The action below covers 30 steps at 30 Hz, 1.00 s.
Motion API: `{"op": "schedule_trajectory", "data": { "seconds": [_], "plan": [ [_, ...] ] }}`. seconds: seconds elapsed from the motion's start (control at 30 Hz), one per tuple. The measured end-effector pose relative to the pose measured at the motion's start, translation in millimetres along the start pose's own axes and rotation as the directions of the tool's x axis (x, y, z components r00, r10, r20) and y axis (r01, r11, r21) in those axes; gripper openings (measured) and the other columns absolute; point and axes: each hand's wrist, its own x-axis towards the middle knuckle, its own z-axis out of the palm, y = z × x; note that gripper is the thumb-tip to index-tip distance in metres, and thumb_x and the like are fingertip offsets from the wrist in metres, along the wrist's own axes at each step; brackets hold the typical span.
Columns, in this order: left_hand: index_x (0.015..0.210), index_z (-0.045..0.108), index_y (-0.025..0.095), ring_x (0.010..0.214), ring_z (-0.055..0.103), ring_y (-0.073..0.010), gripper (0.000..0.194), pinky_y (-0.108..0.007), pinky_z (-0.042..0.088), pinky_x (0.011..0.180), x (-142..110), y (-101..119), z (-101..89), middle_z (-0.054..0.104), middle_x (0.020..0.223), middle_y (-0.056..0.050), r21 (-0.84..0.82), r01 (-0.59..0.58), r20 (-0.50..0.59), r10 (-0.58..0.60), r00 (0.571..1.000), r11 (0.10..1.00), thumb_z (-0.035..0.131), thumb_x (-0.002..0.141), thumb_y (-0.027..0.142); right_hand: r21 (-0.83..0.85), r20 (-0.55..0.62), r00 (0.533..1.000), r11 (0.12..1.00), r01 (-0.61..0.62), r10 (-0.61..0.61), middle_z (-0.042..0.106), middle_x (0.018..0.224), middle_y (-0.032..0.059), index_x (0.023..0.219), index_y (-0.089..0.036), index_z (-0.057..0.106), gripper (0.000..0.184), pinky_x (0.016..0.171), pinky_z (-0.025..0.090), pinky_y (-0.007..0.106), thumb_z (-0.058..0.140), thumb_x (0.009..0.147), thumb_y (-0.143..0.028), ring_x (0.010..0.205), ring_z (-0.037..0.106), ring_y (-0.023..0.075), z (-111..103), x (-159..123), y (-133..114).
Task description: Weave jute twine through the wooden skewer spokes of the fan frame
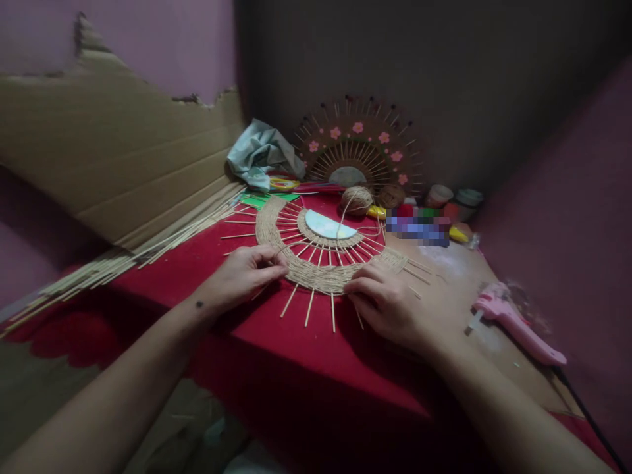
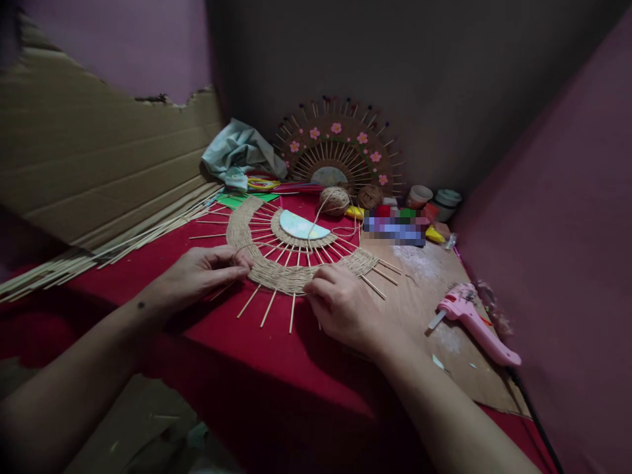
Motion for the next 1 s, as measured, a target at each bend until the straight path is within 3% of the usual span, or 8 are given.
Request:
{"op": "schedule_trajectory", "data": {
  "seconds": [0.07, 0.2, 0.33, 0.5, 0.73, 0.83, 1.0],
  "plan": [
    [0.079, 0.063, 0.018, 0.043, 0.042, -0.0074, 0.021, -0.021, 0.032, 0.04, -4, -1, 0.5, 0.053, 0.058, 0.002, -0.018, 0.011, 0.005, -0.011, 1.0, 1.0, 0.057, 0.075, 0.037, -0.036, 0.022, 0.998, 0.998, 0.058, -0.058, 0.06, 0.085, 0.0082, 0.093, -0.014, 0.065, 0.022, 0.071, 0.042, 0.031, 0.044, 0.088, -0.014, 0.079, 0.051, 0.0167, 8, 7, -10],
    [0.07, 0.063, 0.017, 0.064, 0.055, -0.0103, 0.015, -0.023, 0.045, 0.056, -14, -6, -0.6, 0.063, 0.088, -0.003, 0.034, -0.146, 0.014, 0.146, 0.989, 0.989, 0.058, 0.076, 0.031, -0.158, 0.121, 0.979, 0.97, 0.184, -0.166, 0.059, 0.082, 0.0063, 0.099, -0.019, 0.067, 0.027, 0.066, 0.037, 0.031, 0.042, 0.09, -0.014, 0.075, 0.047, 0.016, 21, 24, -27],
    [0.071, 0.064, 0.018, 0.085, 0.058, -0.0142, 0.016, -0.027, 0.048, 0.075, -25, -9, -3.7, 0.06, 0.099, -0.003, 0.072, -0.232, 0.071, 0.227, 0.971, 0.97, 0.059, 0.079, 0.03, -0.152, 0.182, 0.978, 0.979, 0.135, -0.106, 0.059, 0.08, 0.0067, 0.089, -0.015, 0.068, 0.022, 0.066, 0.036, 0.029, 0.047, 0.089, -0.018, 0.074, 0.048, 0.0154, 29, 41, -34],
    [0.072, 0.064, 0.018, 0.093, 0.057, -0.0147, 0.014, -0.027, 0.045, 0.084, -39, -3, -5.6, 0.058, 0.1, -0.003, 0.161, -0.334, 0.135, 0.315, 0.94, 0.929, 0.059, 0.082, 0.026, -0.155, 0.21, 0.973, 0.979, 0.129, -0.095, 0.059, 0.077, 0.0056, 0.078, -0.013, 0.067, 0.02, 0.063, 0.035, 0.027, 0.05, 0.089, -0.018, 0.073, 0.049, 0.0144, 43, 48, -30],
    [0.081, 0.063, 0.019, 0.107, 0.051, -0.0154, 0.012, -0.027, 0.042, 0.093, -57, 3, -2.3, 0.055, 0.114, -0.004, 0.268, -0.408, 0.226, 0.354, 0.907, 0.873, 0.052, 0.085, 0.019, -0.13, 0.172, 0.971, 0.974, 0.187, -0.163, 0.061, 0.085, 0.005, 0.096, -0.018, 0.067, 0.021, 0.066, 0.036, 0.027, 0.046, 0.092, -0.019, 0.078, 0.052, 0.0145, 52, 45, -22],
    [0.079, 0.062, 0.019, 0.109, 0.049, -0.0157, 0.014, -0.027, 0.041, 0.095, -59, 2, -3.2, 0.054, 0.116, -0.004, 0.294, -0.412, 0.24, 0.351, 0.905, 0.862, 0.05, 0.086, 0.019, -0.217, 0.245, 0.947, 0.94, 0.263, -0.208, 0.061, 0.086, 0.0041, 0.099, -0.021, 0.064, 0.02, 0.063, 0.035, 0.028, 0.045, 0.093, -0.023, 0.075, 0.051, 0.015, 48, 49, -26],
    [0.078, 0.058, 0.017, 0.112, 0.047, -0.0184, 0.014, -0.031, 0.042, 0.096, -55, -1, -4.9, 0.052, 0.119, -0.007, 0.38, -0.393, 0.203, 0.339, 0.919, 0.838, 0.047, 0.086, 0.019, -0.338, 0.418, 0.863, 0.833, 0.438, -0.285, 0.061, 0.085, 0.0059, 0.089, -0.016, 0.059, 0.018, 0.068, 0.038, 0.032, 0.042, 0.093, -0.02, 0.075, 0.051, 0.0172, 42, 56, -36]
  ]
}}
